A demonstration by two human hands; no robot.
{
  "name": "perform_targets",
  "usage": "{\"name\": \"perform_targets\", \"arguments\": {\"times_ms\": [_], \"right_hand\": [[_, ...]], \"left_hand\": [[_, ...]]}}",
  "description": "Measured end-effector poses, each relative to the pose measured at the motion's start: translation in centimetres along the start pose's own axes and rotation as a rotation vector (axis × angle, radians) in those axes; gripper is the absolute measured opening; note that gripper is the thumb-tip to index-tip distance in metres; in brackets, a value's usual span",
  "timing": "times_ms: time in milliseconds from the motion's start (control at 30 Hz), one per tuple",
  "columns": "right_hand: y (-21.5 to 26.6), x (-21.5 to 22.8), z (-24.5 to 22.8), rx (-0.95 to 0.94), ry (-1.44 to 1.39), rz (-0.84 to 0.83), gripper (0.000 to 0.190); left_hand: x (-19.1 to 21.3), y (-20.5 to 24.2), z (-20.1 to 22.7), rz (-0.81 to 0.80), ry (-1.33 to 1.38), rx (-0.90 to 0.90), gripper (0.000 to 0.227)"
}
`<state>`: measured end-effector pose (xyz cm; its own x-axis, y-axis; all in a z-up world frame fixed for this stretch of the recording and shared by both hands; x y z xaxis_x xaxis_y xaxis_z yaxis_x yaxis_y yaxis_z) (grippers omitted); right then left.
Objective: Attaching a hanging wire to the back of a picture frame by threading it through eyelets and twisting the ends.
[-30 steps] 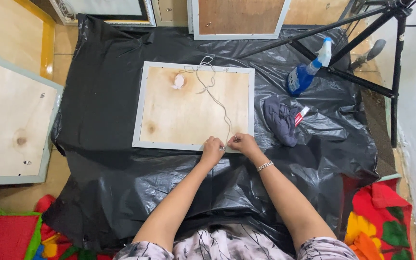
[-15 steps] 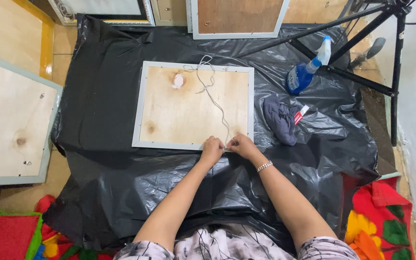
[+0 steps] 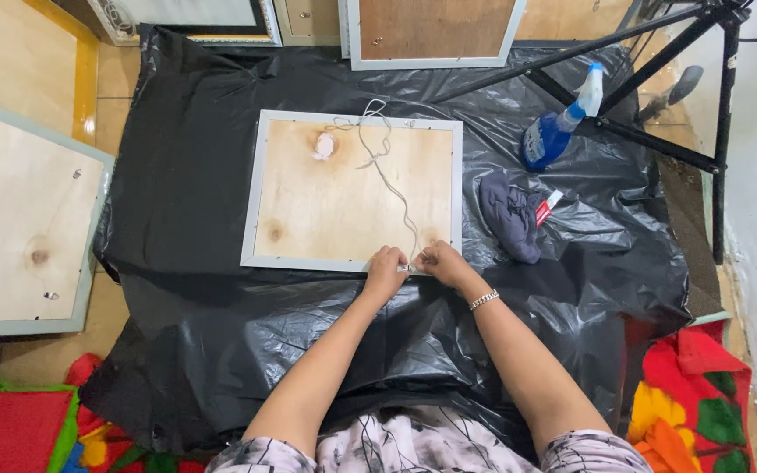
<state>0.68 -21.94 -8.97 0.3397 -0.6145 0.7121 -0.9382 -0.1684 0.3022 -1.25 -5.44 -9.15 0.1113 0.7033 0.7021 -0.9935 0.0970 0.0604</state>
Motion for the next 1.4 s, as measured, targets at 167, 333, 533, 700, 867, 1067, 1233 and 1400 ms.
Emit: {"name": "perform_targets", "arguments": {"times_ms": [167, 333, 533, 700, 867, 1067, 1233, 1400], "right_hand": [[-0.1, 0.0, 0.0, 0.039, 0.02, 0.008, 0.011], [-0.2, -0.2, -0.5, 0.073, 0.068, 0.049, 0.014], [-0.3, -0.6, -0.3, 0.032, 0.056, 0.109, 0.011], [-0.4, -1.0, -0.1, 0.06, 0.04, 0.101, 0.019], [-0.4, -1.0, -0.1, 0.053, 0.006, 0.112, 0.016], [0.2, -0.5, -0.9, 0.062, -0.011, 0.113, 0.017], [-0.6, -0.7, 0.5, -0.064, -0.137, 0.112, 0.034], [-0.9, 1.0, 1.8, -0.253, -0.299, 0.25, 0.034]], "left_hand": [[0.3, 0.0, 0.1, -0.004, 0.01, -0.032, 0.031], [0.9, 0.2, 0.5, 0.005, 0.018, -0.052, 0.032], [1.5, 0.3, 0.8, 0.043, 0.074, -0.075, 0.031], [2.1, 0.5, 1.2, 0.042, 0.088, -0.067, 0.03], [1.6, 0.4, 0.8, 0.033, 0.082, -0.063, 0.028], [1.0, 0.1, 0.3, 0.021, 0.073, -0.038, 0.018], [-0.9, -1.5, -3.0, -0.082, 0.066, 0.074, 0.015], [-1.2, -3.3, -7.0, -0.362, 0.064, 0.148, 0.022]]}}
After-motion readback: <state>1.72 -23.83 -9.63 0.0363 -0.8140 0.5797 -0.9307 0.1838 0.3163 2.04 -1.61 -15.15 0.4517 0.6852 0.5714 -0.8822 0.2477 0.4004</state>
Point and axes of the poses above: each hand's wrist, its own y-axis away from the middle knuckle, its own x-axis out of the back of the hand, z = x × y, the point moved 6 cm from there along -y, towards the middle knuckle, and after that the axes turned 10 degrees about z, right-handed, at the moved point
